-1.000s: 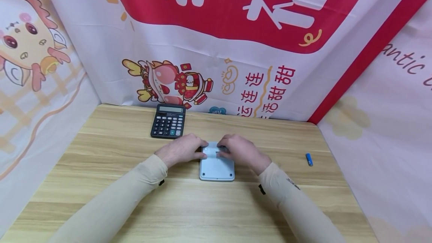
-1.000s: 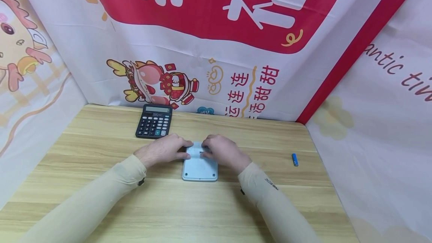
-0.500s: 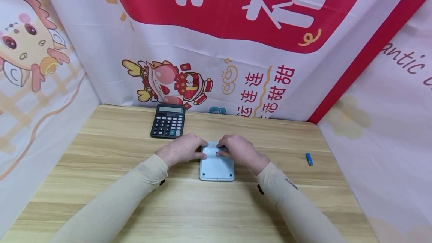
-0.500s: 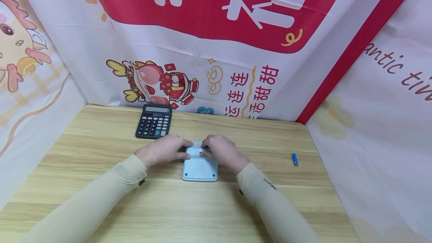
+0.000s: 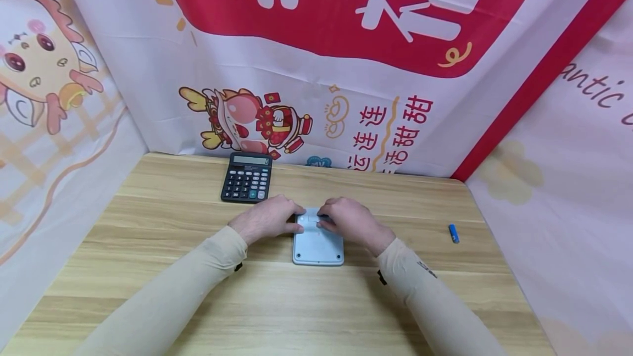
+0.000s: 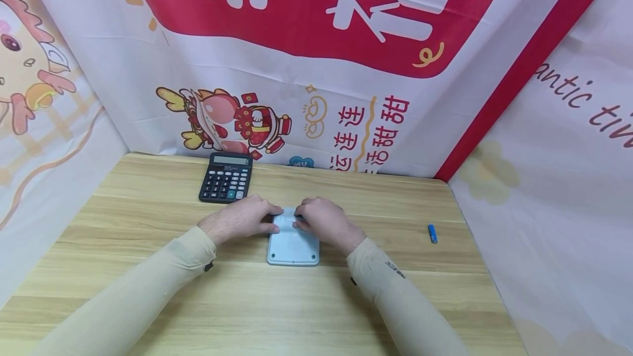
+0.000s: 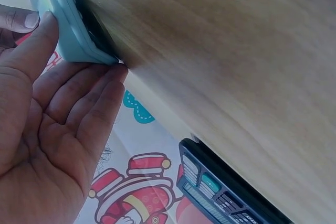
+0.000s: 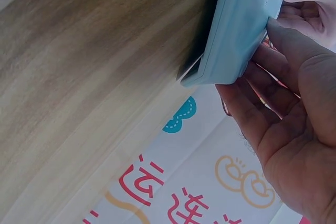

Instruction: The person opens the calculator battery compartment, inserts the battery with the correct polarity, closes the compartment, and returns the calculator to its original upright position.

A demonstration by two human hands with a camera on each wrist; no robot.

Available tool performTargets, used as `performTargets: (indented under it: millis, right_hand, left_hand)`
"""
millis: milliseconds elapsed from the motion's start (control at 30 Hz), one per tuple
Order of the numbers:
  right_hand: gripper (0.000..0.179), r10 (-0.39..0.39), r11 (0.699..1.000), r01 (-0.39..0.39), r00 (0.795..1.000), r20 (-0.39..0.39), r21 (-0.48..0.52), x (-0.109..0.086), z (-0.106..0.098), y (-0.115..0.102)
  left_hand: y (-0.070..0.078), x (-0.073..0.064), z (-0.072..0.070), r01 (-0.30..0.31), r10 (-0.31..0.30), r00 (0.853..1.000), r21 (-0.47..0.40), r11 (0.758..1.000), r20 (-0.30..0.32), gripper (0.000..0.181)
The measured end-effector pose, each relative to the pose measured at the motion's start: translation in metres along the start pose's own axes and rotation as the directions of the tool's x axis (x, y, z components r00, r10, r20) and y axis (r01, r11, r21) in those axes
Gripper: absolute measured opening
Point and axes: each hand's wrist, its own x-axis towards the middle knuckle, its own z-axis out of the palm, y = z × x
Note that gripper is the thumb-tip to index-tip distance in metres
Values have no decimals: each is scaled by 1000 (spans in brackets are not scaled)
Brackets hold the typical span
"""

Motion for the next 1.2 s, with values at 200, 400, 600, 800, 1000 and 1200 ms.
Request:
performTargets:
  millis: [200,400,600,800,1000,1200]
  right_hand:
    - [28,-17,1000,17,1000,2,13,-1,-2,1]
    - [26,-4,998,3,1000,13,65,-1,-4,4]
    - [28,-6,996,5,1000,7,92,-2,-3,6]
    - [24,-23,995,26,999,-32,95,-3,-1,6]
    - [21,-56,995,62,995,-87,75,-3,0,4]
    - [22,-33,997,41,994,-105,70,-2,-1,1]
  left_hand:
    - [0,0,0,-3,3,1000,1,1000,0,50]
    - [0,0,0,3,-3,1000,-2,1000,3,50]
    - [0,0,0,1,-1,1000,-3,1000,-2,49]
    - [1,0,0,5,-5,1000,1,1000,2,48]
    - [1,0,-1,0,0,1000,-13,1000,1,44]
    - [2,0,-2,4,-4,1000,-7,1000,1,45]
